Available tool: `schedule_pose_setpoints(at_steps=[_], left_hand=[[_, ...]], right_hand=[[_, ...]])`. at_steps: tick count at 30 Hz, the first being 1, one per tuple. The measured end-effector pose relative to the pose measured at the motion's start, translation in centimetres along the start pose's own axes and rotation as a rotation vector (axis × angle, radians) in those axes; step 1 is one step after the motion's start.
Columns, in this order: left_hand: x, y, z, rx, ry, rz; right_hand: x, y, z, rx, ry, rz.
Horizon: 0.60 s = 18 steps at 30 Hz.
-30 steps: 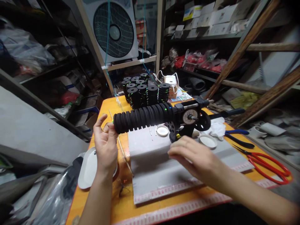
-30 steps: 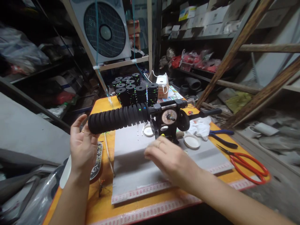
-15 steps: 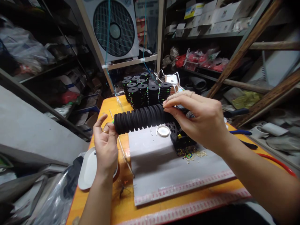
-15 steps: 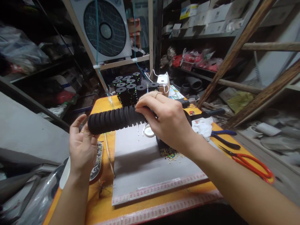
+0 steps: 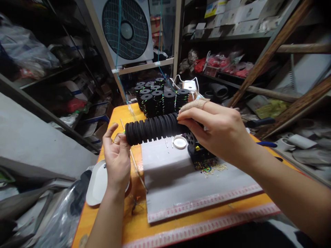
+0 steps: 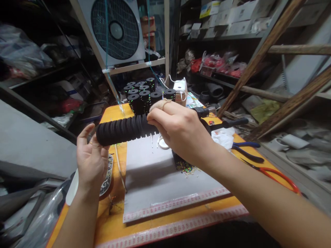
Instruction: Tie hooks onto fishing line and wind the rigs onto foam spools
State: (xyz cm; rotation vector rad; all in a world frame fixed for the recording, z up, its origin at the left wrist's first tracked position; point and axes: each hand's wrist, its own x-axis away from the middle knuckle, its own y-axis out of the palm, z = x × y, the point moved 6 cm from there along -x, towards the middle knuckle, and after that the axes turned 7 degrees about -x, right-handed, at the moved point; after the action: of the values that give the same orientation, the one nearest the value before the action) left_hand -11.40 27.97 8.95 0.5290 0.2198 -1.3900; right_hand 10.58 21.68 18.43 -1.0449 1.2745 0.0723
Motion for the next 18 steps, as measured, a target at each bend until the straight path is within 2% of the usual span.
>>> schedule_pose_setpoints(at_steps=[4,7,9,11,13,15,18], left_hand=[[0.0,0.1,0.1,0.043,0.007,-0.01],[0.0,0.1,0.1,0.06,0.001,-0.009],[0.0,0.0,0.0,0.055,-0.009,-0.006],[0.0,0.0,0.0,0.044,-0.012,0.001],[0.0,-0.1,-0.1,0.044,-0.011,0.003],[0.0,0.0,0.0,0.054,-0.011,0.0],[0.0,0.1,0.0,0.07,-0.009,-0.004]], right_hand=[[0.2,-0.4,-0.2,-0.036,-0.02,0.002],[2.8,-1.0,-0.7,-0.051,0.023,0.026],[5.9,-0.5,-0.6,-0.073,0.122,-0.084],[9.7,1.1,-0.3,-0.108,0.242,-0.326],[13.2,2.5,0.7,-0.098,0.397,-0.468],[15.6,3.3,1.5,-0.089,0.492,-0.501],[17.1,4.2,2.1,-0.085,0.537,-0.491]])
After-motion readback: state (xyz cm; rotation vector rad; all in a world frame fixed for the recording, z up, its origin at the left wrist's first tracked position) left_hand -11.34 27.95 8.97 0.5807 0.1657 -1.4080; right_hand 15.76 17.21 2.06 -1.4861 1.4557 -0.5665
